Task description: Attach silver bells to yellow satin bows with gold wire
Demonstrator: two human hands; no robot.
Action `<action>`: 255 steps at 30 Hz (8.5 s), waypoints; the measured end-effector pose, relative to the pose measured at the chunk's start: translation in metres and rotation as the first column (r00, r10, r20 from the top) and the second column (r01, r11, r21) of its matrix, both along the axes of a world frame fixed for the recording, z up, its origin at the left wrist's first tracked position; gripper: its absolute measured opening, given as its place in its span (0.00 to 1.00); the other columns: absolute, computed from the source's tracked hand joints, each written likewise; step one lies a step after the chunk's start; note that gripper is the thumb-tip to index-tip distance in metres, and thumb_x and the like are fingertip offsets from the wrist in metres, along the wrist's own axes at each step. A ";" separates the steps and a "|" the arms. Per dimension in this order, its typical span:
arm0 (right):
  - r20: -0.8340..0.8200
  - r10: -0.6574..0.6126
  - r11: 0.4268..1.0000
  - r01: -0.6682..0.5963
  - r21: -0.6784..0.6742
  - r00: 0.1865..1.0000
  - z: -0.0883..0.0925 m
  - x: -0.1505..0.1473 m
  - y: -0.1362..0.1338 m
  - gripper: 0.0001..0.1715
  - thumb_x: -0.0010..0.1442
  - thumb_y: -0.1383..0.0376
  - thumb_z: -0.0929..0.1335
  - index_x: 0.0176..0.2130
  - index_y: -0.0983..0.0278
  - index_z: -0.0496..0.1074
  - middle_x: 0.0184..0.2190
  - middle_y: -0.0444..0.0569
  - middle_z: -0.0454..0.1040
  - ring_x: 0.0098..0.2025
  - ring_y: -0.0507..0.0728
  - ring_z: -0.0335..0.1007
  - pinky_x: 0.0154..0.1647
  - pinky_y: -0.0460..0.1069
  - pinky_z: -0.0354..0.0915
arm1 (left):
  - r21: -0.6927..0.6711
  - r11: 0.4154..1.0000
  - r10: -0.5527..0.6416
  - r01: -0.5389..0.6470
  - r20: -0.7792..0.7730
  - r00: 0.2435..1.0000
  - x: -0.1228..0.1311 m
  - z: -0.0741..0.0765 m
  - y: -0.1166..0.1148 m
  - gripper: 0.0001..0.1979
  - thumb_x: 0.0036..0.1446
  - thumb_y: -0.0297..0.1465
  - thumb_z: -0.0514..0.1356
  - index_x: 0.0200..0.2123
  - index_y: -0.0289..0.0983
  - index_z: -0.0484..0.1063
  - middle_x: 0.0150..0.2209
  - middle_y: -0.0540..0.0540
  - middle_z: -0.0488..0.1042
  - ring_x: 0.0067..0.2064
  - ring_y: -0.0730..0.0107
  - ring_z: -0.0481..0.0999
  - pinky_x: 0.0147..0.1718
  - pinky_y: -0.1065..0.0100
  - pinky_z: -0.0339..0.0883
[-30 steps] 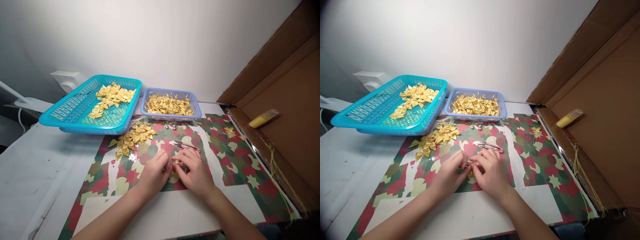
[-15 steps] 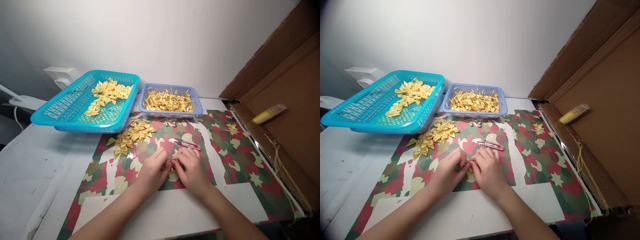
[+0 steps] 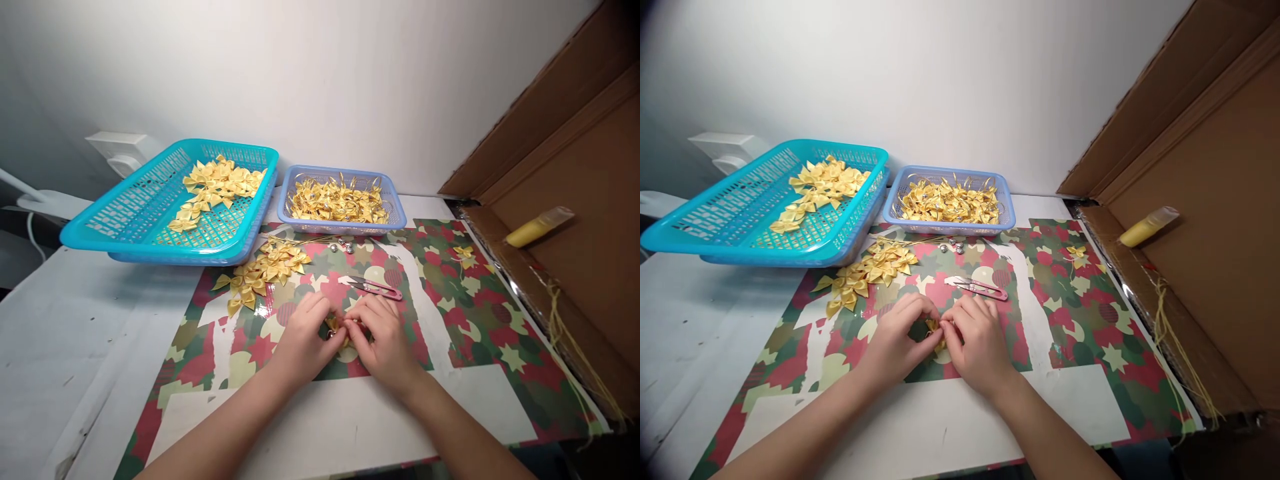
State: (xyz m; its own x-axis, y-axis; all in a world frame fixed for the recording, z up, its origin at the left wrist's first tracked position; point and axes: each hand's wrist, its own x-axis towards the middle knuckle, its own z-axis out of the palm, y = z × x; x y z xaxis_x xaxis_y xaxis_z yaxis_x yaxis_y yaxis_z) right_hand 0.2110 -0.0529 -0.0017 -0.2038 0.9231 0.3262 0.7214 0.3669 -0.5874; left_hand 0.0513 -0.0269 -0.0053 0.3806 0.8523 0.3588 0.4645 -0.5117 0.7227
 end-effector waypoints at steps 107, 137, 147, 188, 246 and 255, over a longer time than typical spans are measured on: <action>-0.074 -0.121 0.992 0.122 0.009 0.990 -0.009 -0.009 0.003 0.09 0.60 0.71 0.65 0.27 0.62 0.68 0.24 0.42 0.69 0.30 0.53 0.64 0.36 0.51 0.54 | 0.144 0.988 0.080 -0.057 -0.156 0.985 -0.005 -0.003 0.003 0.04 0.56 0.26 0.60 0.29 0.39 0.73 0.32 0.50 0.81 0.34 0.67 0.78 0.32 0.65 0.63; -0.284 0.020 0.973 -0.084 -0.213 0.959 0.000 0.008 0.011 0.07 0.61 0.69 0.67 0.31 0.60 0.68 0.29 0.42 0.69 0.35 0.54 0.65 0.44 0.53 0.57 | -0.373 0.923 -0.047 0.090 0.122 0.991 -0.011 0.010 0.011 0.08 0.60 0.33 0.58 0.30 0.39 0.74 0.39 0.46 0.74 0.44 0.63 0.72 0.44 0.61 0.64; -0.256 0.081 0.968 -0.137 -0.212 0.963 -0.001 0.008 0.009 0.10 0.63 0.69 0.65 0.30 0.61 0.64 0.28 0.41 0.68 0.35 0.53 0.65 0.48 0.54 0.56 | -0.403 0.908 -0.070 0.113 0.120 0.990 -0.013 0.013 0.011 0.09 0.60 0.34 0.58 0.29 0.40 0.75 0.40 0.47 0.74 0.46 0.63 0.71 0.46 0.62 0.63; -0.114 -0.002 0.994 -0.011 -0.111 0.993 -0.001 0.005 0.008 0.04 0.59 0.69 0.65 0.32 0.60 0.65 0.29 0.43 0.68 0.35 0.55 0.64 0.43 0.54 0.55 | -0.300 0.954 -0.038 0.018 -0.062 0.997 -0.009 0.011 0.010 0.08 0.58 0.30 0.55 0.27 0.39 0.71 0.39 0.45 0.74 0.44 0.60 0.70 0.43 0.58 0.64; -0.059 -0.061 0.995 0.056 -0.081 0.996 0.001 -0.002 0.008 0.05 0.55 0.69 0.66 0.28 0.61 0.68 0.24 0.42 0.68 0.30 0.54 0.63 0.39 0.53 0.53 | -0.282 0.958 0.016 -0.049 -0.118 0.993 -0.006 0.013 0.008 0.08 0.56 0.29 0.55 0.26 0.38 0.71 0.40 0.45 0.74 0.46 0.59 0.69 0.43 0.57 0.64; -0.032 -0.047 0.999 0.046 -0.024 0.998 0.000 -0.004 0.009 0.10 0.58 0.70 0.65 0.25 0.62 0.66 0.23 0.42 0.68 0.29 0.53 0.60 0.40 0.53 0.52 | -0.270 0.962 0.009 -0.042 -0.122 0.993 -0.006 0.012 0.008 0.09 0.56 0.29 0.55 0.26 0.38 0.72 0.41 0.46 0.74 0.46 0.59 0.69 0.44 0.57 0.63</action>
State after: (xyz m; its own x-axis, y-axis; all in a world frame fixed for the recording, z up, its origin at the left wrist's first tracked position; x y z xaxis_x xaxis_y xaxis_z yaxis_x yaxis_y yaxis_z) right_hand 0.2069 -0.0437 -0.0018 -0.1504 0.9387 0.3103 0.7176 0.3195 -0.6188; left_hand 0.0451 -0.0188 0.0067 0.3830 0.9214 0.0659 0.5654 -0.2903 0.7720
